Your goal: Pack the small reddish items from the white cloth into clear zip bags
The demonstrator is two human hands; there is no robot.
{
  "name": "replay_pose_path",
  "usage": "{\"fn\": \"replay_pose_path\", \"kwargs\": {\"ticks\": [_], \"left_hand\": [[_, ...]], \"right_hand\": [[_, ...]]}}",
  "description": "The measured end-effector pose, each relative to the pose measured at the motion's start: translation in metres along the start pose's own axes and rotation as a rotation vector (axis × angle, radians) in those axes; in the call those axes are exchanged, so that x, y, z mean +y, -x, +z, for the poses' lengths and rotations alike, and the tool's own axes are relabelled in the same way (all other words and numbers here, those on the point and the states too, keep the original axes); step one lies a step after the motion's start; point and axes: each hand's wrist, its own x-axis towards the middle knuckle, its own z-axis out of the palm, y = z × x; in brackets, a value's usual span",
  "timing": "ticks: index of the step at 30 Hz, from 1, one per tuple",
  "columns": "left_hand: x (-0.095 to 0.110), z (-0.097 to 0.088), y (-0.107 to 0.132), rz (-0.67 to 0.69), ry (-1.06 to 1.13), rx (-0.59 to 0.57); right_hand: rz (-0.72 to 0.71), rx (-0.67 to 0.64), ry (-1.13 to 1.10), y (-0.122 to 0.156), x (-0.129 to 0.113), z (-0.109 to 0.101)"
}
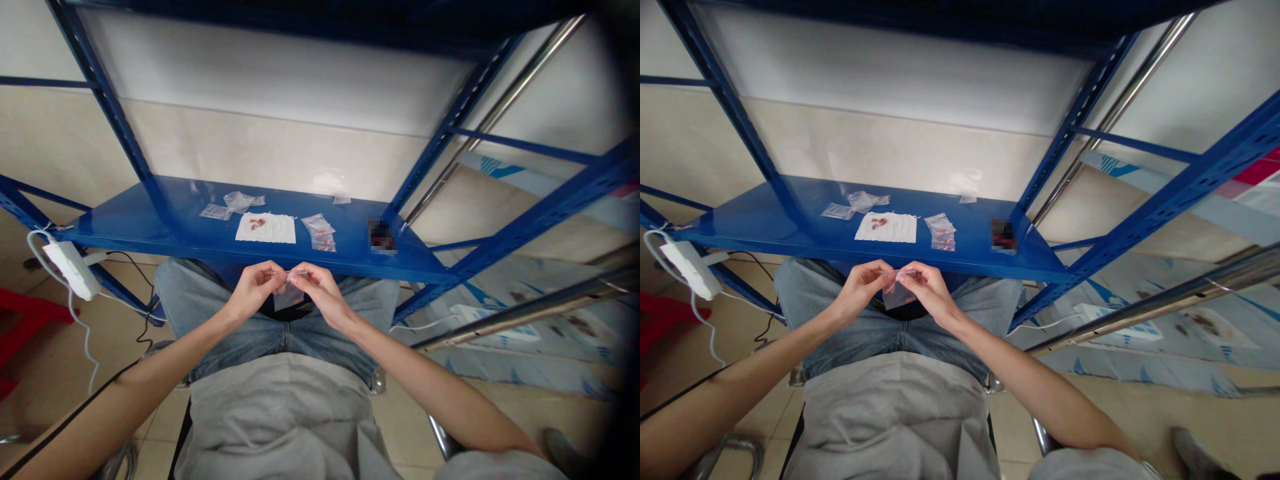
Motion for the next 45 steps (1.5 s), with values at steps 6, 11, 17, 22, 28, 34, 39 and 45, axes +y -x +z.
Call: {"fn": "replay_pose_path", "kwargs": {"ticks": [6,11,17,22,28,34,39,45], "left_hand": [[0.003,-0.003,-0.001,0.027,-0.039,0.033],[0.003,-0.001,0.001,0.023,-0.029,-0.039],[0.004,0.002,0.003,0.021,-0.042,-0.102],[0.006,0.003,0.004,0.029,-0.060,-0.082],[0.005,-0.002,0.002,0.054,-0.109,-0.117],[0.005,-0.006,-0.001,0.010,0.013,-0.027],[0.000,-0.008,0.000,0.021,-0.080,-0.077],[0.000,-0.007,0.001,0.019,-0.123,-0.111]], "right_hand": [[-0.022,0.079,-0.002,-0.002,0.001,-0.003],[-0.031,0.048,0.027,-0.001,0.000,-0.003],[-0.017,0.038,0.002,0.001,-0.002,0.000],[-0.019,0.011,0.030,0.001,-0.003,0.000],[-0.028,-0.093,0.066,0.003,-0.008,0.002],[-0.050,-0.033,0.047,0.001,-0.012,-0.005],[-0.005,-0.110,0.072,0.001,-0.007,-0.006],[-0.031,-0.128,0.080,0.002,-0.005,-0.002]]}}
